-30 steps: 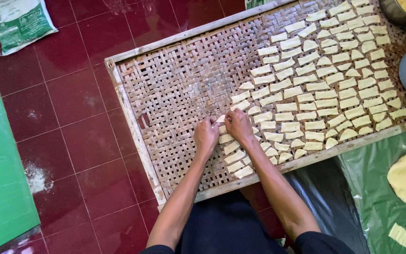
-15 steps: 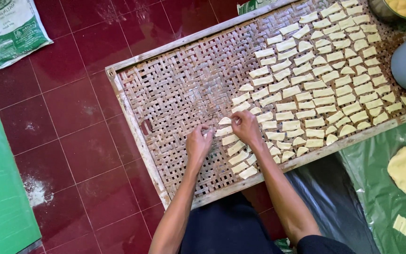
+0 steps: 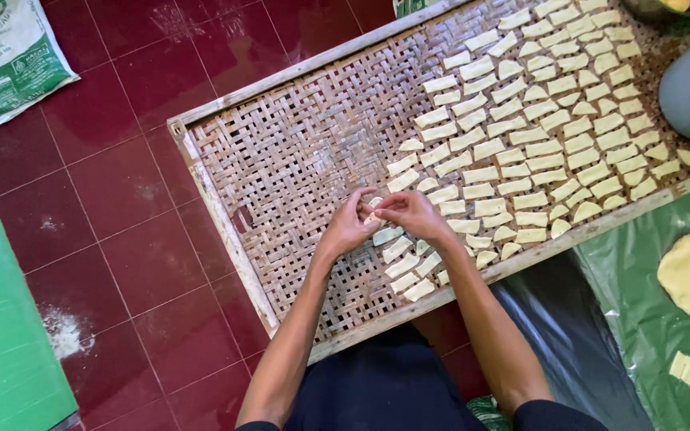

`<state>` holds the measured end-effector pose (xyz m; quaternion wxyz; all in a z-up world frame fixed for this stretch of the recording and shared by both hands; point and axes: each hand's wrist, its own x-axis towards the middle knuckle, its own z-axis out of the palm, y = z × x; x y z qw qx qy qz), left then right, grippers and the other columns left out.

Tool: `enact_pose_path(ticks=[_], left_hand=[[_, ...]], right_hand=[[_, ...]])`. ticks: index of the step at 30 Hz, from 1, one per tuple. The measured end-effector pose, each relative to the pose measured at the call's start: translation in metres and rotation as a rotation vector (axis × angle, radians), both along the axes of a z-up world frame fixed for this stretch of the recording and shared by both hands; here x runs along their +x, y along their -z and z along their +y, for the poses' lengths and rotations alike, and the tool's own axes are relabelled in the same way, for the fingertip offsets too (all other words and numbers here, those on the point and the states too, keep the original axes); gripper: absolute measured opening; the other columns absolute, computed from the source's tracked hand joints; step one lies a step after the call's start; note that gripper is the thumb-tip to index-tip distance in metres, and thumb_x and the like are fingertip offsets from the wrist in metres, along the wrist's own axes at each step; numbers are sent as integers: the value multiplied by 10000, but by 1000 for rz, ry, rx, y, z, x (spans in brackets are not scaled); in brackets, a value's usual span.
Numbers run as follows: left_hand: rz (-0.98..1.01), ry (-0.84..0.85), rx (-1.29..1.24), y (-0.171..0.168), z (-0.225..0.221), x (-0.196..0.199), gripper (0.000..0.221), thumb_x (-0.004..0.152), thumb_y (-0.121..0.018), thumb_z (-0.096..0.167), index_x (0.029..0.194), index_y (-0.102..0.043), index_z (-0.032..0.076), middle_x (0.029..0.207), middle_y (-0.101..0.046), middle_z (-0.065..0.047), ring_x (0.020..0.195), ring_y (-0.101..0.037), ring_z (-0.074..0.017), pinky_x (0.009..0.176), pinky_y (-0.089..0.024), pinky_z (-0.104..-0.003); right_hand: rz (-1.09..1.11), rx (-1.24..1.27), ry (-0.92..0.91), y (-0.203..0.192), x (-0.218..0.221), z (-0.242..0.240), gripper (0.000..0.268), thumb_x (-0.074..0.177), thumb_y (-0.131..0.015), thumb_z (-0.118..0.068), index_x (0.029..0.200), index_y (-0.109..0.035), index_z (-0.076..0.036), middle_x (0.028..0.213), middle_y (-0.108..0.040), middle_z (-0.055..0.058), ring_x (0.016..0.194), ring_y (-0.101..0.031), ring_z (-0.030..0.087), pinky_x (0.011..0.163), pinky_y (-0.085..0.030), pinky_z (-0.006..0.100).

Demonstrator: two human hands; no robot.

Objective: Shaping small pieces of dough by hand and arranging them on a drying tray, interspersed with rolling dough using a manual machine.

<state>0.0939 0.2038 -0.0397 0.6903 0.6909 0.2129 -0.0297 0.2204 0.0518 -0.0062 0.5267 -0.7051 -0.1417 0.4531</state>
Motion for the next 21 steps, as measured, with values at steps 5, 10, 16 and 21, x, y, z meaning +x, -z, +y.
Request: enact_pose_path(ticks=[5,10,16,21], left_hand=[[98,-49,26,-23,5,5,840,777,-804,57,1519,-411,83,1090,-699,-263,950,-721,-326,838,-594,-405],[140,-161,5,13,12,26,782,785,-826,10,1479,-473,70,1148,-691,-268,1041,-722,-347,896,-609,-367],[27,-340,102,47,12,51,617,821,-715,-88,1406,-541,2,1129,-655,-270,1040,-692,-324,914,-602,-357],[-51,-374,289,59,5,51,535,779,-699,-126,1297,-602,-33,1086,-629,-265,976,-705,-361,833,-646,-379]], right_hand=[[-123,-28,-4,8,4,2,198,850,-807,-45,1030,-754,19,851,-758,114,703,-691,96,613,-571,224],[-135,6,125,48,14,10,239,855,-823,-90,1078,-760,-31,917,-752,89,788,-722,97,704,-607,247],[-284,-72,155,86,26,20,211,836,-813,-132,1044,-776,-143,905,-772,26,799,-759,80,705,-601,214],[-612,-97,95,99,24,25,190,812,-736,5,983,-764,-73,875,-757,115,774,-759,206,693,-593,305]])
